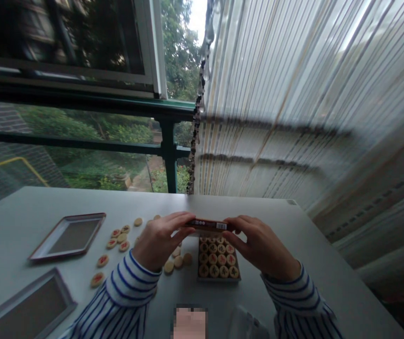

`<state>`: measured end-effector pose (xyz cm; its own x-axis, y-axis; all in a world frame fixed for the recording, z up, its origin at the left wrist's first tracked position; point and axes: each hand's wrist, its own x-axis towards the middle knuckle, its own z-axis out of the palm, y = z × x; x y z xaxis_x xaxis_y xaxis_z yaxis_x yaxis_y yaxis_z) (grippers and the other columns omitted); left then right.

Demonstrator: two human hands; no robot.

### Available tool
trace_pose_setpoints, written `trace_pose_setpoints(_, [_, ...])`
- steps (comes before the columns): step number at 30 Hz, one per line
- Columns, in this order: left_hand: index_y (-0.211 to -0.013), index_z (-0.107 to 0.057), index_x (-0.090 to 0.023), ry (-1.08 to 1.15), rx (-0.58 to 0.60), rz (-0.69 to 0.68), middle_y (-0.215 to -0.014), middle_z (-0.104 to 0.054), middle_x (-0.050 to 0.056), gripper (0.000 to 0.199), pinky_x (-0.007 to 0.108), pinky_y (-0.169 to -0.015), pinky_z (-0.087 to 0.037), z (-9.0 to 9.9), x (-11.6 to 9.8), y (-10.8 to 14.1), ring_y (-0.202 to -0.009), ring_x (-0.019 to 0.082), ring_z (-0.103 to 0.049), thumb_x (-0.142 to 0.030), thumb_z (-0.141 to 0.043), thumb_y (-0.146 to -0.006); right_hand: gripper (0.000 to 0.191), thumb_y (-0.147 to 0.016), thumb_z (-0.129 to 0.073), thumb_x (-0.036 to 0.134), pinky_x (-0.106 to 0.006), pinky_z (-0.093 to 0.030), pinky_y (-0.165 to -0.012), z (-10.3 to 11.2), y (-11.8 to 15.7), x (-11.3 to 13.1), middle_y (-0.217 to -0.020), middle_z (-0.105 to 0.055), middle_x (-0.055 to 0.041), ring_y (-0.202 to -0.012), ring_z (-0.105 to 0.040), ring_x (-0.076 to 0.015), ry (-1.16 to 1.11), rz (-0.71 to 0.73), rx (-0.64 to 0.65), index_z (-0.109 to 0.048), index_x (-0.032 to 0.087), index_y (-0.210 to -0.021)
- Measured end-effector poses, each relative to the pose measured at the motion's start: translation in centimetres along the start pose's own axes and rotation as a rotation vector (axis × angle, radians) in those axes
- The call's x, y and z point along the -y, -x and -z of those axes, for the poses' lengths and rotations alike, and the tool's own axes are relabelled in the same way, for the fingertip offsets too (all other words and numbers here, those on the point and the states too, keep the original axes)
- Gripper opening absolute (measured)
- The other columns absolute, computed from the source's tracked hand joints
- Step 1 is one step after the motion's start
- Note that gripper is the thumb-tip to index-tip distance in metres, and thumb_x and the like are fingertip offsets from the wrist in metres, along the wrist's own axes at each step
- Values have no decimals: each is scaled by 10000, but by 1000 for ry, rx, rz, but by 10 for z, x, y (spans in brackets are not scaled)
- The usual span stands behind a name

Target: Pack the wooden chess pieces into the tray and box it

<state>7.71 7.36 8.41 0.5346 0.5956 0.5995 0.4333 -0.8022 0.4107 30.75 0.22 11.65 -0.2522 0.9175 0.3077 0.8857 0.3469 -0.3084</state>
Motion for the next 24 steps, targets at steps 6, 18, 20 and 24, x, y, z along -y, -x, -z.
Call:
trace_pose_setpoints(6, [-1074,-570,-200,-9,-45,-76,-1037,-619,61,281,266,-784,-507,3,-4,-1,-884,145,-604,-227,-489,-807,364,-821,-479,313,-300,-433,-728,-5,-1,4,-940,-603,-65,-827,-550,-158,49,86,-61,-479,240,-1177])
trace_pose_setpoints(18, [-1084,-567,-197,-8,27,-24,-1062,-601,78,294,298,-832,-480,2,-10,-4,-945,164,-576,-265,-459,-819,342,-875,-383,276,-313,-443,-716,-3,0,-1,-975,-603,-74,-846,-553,-157,69,176,-31,-453,268,-1210])
trace_pose_setpoints(20, [-1116,-537,-173,1,18,-33,-1070,-597,92,331,316,-850,-471,1,-11,-4,-968,173,-565,-272,-485,-805,347,-869,-397,260,-317,-440,-720,-3,1,-1,-993,-599,-72,-859,-548,-158,70,193,-18,-447,270,-1213])
trace_pose_setpoints(24, [-1072,-562,-161,-26,2,-73,-1022,-621,101,322,330,-820,-482,-2,-10,-3,-932,184,-580,-288,-532,-777,345,-869,-400,255,-319,-427,-731,-4,0,3,-1006,-597,-66,-872,-541,-160,82,206,-6,-447,265,-1211])
